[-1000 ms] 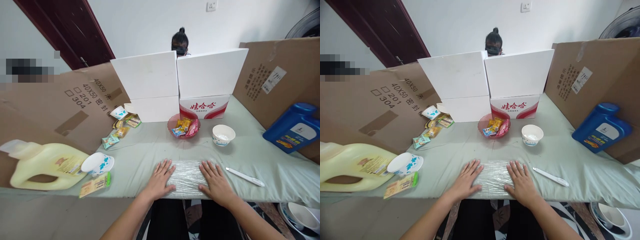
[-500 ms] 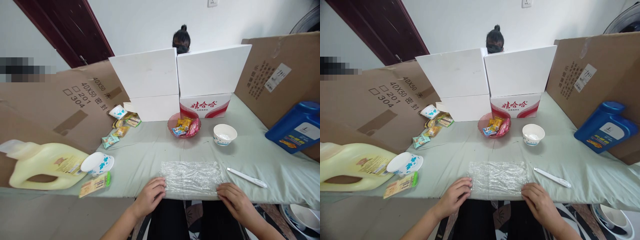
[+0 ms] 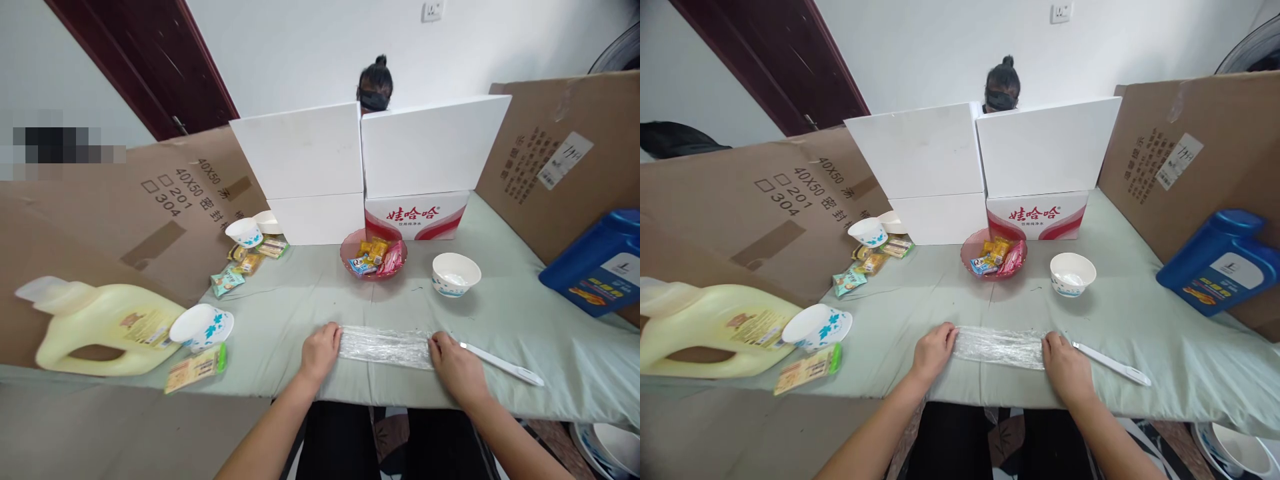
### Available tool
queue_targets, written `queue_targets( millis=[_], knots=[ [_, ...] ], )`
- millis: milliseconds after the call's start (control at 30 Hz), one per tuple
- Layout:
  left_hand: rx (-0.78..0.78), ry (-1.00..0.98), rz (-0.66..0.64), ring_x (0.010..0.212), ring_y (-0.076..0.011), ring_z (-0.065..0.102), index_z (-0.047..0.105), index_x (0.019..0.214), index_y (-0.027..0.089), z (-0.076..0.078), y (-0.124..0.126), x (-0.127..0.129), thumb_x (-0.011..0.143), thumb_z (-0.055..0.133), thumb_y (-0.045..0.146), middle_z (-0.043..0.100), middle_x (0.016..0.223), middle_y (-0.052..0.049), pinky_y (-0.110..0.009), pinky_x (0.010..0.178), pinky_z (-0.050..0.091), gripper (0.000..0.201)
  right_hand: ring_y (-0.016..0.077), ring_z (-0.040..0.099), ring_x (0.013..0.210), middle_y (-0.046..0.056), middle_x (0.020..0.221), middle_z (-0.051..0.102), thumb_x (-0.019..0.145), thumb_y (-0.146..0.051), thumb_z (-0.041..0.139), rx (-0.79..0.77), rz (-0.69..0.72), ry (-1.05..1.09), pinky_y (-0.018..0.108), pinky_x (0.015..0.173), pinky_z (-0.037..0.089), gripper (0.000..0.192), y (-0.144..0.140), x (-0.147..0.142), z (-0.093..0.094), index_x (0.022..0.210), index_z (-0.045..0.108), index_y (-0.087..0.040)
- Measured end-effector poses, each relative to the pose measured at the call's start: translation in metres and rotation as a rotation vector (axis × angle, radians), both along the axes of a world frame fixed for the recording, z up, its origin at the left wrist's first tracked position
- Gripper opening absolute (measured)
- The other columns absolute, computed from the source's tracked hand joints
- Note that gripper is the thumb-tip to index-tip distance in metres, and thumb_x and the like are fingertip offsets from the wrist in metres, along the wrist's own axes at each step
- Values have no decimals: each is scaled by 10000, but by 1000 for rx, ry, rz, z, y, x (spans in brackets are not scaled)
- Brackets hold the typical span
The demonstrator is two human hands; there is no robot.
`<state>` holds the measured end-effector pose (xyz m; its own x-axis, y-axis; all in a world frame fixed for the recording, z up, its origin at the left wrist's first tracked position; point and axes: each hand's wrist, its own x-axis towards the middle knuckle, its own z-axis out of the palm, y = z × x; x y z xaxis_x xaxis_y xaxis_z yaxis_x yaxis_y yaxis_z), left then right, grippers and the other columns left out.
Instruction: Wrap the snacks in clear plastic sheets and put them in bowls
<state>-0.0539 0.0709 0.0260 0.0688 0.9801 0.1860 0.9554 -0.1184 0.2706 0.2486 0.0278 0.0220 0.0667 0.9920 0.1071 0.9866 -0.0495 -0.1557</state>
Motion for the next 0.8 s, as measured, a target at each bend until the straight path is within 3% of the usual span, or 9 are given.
queue_targets(
  millis=[167, 267, 367, 467, 533, 633, 800],
  knots=[
    [56, 86, -12, 705, -207, 617, 639, 847, 188, 0, -2, -1, 938, 462, 302, 671, 793, -72, -282, 651, 438, 230, 204, 656, 687, 79, 862, 686, 986, -326, 333, 1, -35, -74, 283, 556, 392, 295, 0, 1, 3, 971, 587, -176],
    [206, 73, -22, 899, -274, 614, 645, 965, 155, 10, -9, 5, 925, 476, 295, 660, 952, -131, -373, 794, 466, 223, 278, 632, 964, 155, 1080, 660, 971, -337, 366, 196, 15, -103, 382, 799, 452, 334, -1, -3, 10, 1122, 587, -136],
    [296, -12, -189, 1177, -307, 518, 583, 1189, 146, 15, -21, 24, 954, 412, 288, 597, 1214, -162, -451, 977, 402, 323, 318, 424, 1292, 158, 1366, 519, 952, -389, 407, 358, 265, -85, 487, 1056, 297, 442, -3, -21, 13, 1305, 507, -142],
    [157, -14, -485, 1385, -296, 314, 350, 1442, 173, 6, -32, 46, 976, 372, 413, 414, 1466, -131, -482, 1106, 281, 525, 298, 277, 1395, 107, 1500, 375, 920, -522, 426, 292, 610, -63, 496, 1122, 202, 640, -4, -42, 6, 1451, 349, -173],
    [34, 38, -556, 1434, -316, 205, 222, 1503, 196, -3, -35, 50, 947, 381, 545, 278, 1547, -124, -523, 1131, 218, 676, 300, 275, 1397, 114, 1508, 357, 905, -599, 398, 205, 673, -56, 499, 1115, 214, 725, -4, -45, -4, 1475, 306, -160],
    [-61, 131, -465, 1449, -337, 139, 206, 1512, 229, -15, -30, 32, 913, 384, 626, 187, 1577, -120, -549, 1135, 179, 740, 308, 290, 1390, 126, 1499, 367, 896, -633, 382, 145, 591, -65, 514, 1098, 229, 762, -9, -26, -16, 1478, 300, -147],
    [-51, 247, -313, 1445, -326, 160, 276, 1494, 212, -15, -22, -13, 933, 359, 589, 210, 1572, -114, -518, 1131, 193, 681, 284, 258, 1407, 100, 1513, 351, 875, -558, 475, 255, 542, -120, 490, 1117, 181, 792, -47, 26, -20, 1509, 205, -166]
  ],
)
